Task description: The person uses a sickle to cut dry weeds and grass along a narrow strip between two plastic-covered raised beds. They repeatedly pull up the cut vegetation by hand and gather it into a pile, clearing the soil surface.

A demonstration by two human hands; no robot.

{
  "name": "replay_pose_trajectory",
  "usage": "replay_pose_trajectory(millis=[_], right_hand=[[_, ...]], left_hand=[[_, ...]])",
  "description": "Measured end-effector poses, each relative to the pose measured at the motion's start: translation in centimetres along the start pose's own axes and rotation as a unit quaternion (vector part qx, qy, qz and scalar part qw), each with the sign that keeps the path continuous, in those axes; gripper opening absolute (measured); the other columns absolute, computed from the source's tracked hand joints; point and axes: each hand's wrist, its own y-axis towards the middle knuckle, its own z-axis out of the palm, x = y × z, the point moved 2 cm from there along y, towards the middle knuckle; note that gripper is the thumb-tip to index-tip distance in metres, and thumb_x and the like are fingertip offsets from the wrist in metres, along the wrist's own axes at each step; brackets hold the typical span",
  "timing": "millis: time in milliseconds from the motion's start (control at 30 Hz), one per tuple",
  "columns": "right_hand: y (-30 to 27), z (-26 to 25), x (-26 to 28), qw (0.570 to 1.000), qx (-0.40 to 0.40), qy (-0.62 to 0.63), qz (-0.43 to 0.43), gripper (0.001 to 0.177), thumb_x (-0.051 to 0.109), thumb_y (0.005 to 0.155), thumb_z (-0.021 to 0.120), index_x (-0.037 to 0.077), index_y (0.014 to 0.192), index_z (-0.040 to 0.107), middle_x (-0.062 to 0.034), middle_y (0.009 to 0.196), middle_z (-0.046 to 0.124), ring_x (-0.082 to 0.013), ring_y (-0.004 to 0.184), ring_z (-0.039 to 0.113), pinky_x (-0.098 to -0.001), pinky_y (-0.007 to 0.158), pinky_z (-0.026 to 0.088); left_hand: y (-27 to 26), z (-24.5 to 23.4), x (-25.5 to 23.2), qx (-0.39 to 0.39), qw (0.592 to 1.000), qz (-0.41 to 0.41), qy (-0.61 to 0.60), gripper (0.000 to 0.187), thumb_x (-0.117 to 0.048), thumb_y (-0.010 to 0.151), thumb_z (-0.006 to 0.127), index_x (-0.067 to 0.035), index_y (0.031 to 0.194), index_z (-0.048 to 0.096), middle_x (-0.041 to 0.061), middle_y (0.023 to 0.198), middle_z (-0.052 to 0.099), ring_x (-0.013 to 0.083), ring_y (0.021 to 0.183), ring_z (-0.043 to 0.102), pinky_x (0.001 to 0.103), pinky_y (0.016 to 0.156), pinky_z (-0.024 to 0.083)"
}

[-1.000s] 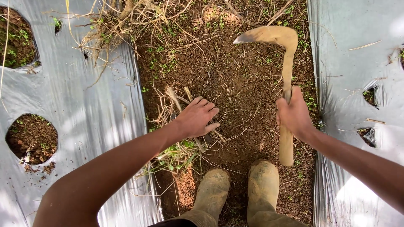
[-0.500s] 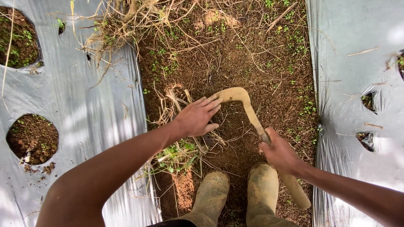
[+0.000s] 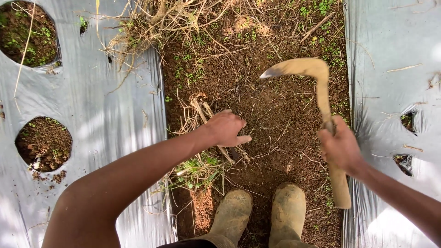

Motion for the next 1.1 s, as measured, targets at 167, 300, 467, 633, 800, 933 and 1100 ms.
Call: replay_pose_trajectory(millis=[167,300,467,633,800,933,1100], right_hand=[[3.2,-1.7,-0.4,0.996,-0.064,0.056,0.033,0.014,0.003,0.104,0.047,0.008,0.116,0.044,-0.0096,0.078,0.051,-0.0201,0.056,0.046,-0.0341,0.044,0.044],[4.6,-1.5,-0.3,0.996,-0.031,0.081,0.009,0.01,0.009,0.107,0.044,0.007,0.117,0.044,-0.0101,0.086,0.054,-0.0203,0.062,0.05,-0.0359,0.053,0.049],[3.9,-0.7,1.9,1.0,0.002,0.02,0.021,0.024,0.007,0.107,0.044,-0.005,0.128,0.042,-0.0216,0.093,0.06,-0.0273,0.074,0.059,-0.0424,0.068,0.056],[2.7,0.1,3.8,0.992,0.059,-0.1,0.054,0.059,0.01,0.104,0.048,-0.009,0.154,0.023,-0.0423,0.132,0.049,-0.051,0.114,0.059,-0.0586,0.091,0.052],[4.3,-0.6,2.9,0.965,0.077,-0.245,0.052,0.054,0.018,0.104,0.051,-0.004,0.151,0.038,-0.038,0.129,0.059,-0.0274,0.059,0.064,-0.0356,0.054,0.054],[3.7,-0.2,5.4,0.953,0.063,-0.293,-0.032,0.044,0.014,0.103,0.049,-0.002,0.144,0.051,-0.0343,0.121,0.065,-0.0276,0.053,0.063,-0.0311,0.047,0.048],[-0.3,1.8,12.8,0.878,0.008,-0.379,-0.291,0.047,0.013,0.101,0.048,0.011,0.147,0.053,-0.0292,0.121,0.059,-0.0467,0.113,0.061,-0.0609,0.096,0.052]], left_hand=[[1.9,-3.9,1.2,-0.121,0.992,-0.005,0.027,0.016,-0.015,0.099,0.055,-0.006,0.107,0.066,0.004,0.079,0.06,0.0169,0.073,0.064,0.047,0.105,0.048],[3.3,-8.4,3.7,-0.181,0.971,-0.125,0.089,0.057,0.001,0.087,0.061,-0.01,0.141,0.044,0.012,0.102,0.066,0.0251,0.093,0.064,0.044,0.1,0.048],[4.7,-9.4,7.6,-0.076,0.965,-0.226,0.11,0.078,-0.005,0.095,0.053,-0.013,0.161,0.012,0.026,0.147,0.047,0.0384,0.14,0.041,0.053,0.121,0.025],[3.6,-10.0,7.4,-0.116,0.962,-0.219,0.114,0.055,-0.005,0.097,0.05,-0.011,0.151,0.042,0.016,0.149,0.052,0.0331,0.143,0.041,0.052,0.121,0.027],[3.7,-7.6,7.3,-0.283,0.956,-0.031,0.072,0.026,-0.018,0.102,0.047,-0.009,0.115,0.067,0.009,0.093,0.066,0.0239,0.097,0.064,0.038,0.094,0.052],[1.7,-7.2,3.5,-0.253,0.967,0.027,-0.006,0.03,-0.024,0.104,0.043,-0.009,0.114,0.067,0.008,0.09,0.064,0.0236,0.093,0.062,0.041,0.092,0.052],[0.9,-5.3,0.6,-0.242,0.965,0.102,-0.025,0.021,-0.017,0.098,0.055,-0.006,0.111,0.068,0.012,0.097,0.068,0.0252,0.095,0.059,0.038,0.085,0.05]])
